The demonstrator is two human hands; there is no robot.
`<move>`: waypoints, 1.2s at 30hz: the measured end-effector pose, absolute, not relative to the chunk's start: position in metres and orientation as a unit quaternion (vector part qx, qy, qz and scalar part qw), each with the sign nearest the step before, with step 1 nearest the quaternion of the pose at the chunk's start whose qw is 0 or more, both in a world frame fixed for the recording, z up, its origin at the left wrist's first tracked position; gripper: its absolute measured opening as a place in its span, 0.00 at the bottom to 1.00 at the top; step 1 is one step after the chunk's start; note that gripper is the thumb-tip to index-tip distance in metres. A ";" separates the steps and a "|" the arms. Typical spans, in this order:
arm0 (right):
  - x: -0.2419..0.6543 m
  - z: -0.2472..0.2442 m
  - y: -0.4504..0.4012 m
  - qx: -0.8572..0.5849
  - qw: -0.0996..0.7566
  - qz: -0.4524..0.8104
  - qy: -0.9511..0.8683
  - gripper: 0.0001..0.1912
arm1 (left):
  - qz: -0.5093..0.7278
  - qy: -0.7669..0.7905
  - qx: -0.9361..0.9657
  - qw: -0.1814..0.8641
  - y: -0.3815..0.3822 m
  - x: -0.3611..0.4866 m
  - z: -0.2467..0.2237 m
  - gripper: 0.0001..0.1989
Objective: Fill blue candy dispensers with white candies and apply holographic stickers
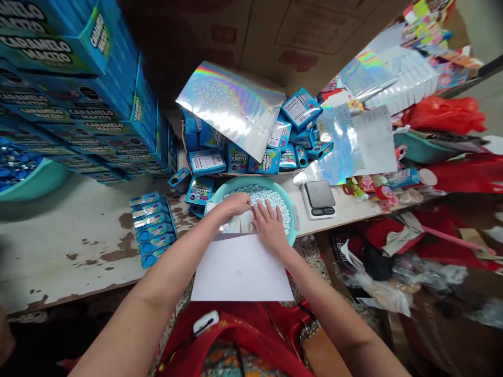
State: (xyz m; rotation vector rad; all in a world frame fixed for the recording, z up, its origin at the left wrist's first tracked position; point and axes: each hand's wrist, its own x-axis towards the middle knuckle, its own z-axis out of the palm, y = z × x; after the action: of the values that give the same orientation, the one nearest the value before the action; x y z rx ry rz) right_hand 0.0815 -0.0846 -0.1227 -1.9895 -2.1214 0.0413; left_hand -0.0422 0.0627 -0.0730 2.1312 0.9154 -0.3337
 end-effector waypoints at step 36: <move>-0.031 0.021 -0.069 -0.635 0.551 0.294 -0.455 0.07 | 0.227 0.326 0.653 0.645 -0.010 -0.179 0.007 0.13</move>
State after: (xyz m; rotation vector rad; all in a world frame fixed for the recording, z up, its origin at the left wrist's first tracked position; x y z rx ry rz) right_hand -0.0313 -0.0692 0.0207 -1.5021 -1.0768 0.6950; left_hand -0.1788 -0.0096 0.0069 1.4860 0.7428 0.5163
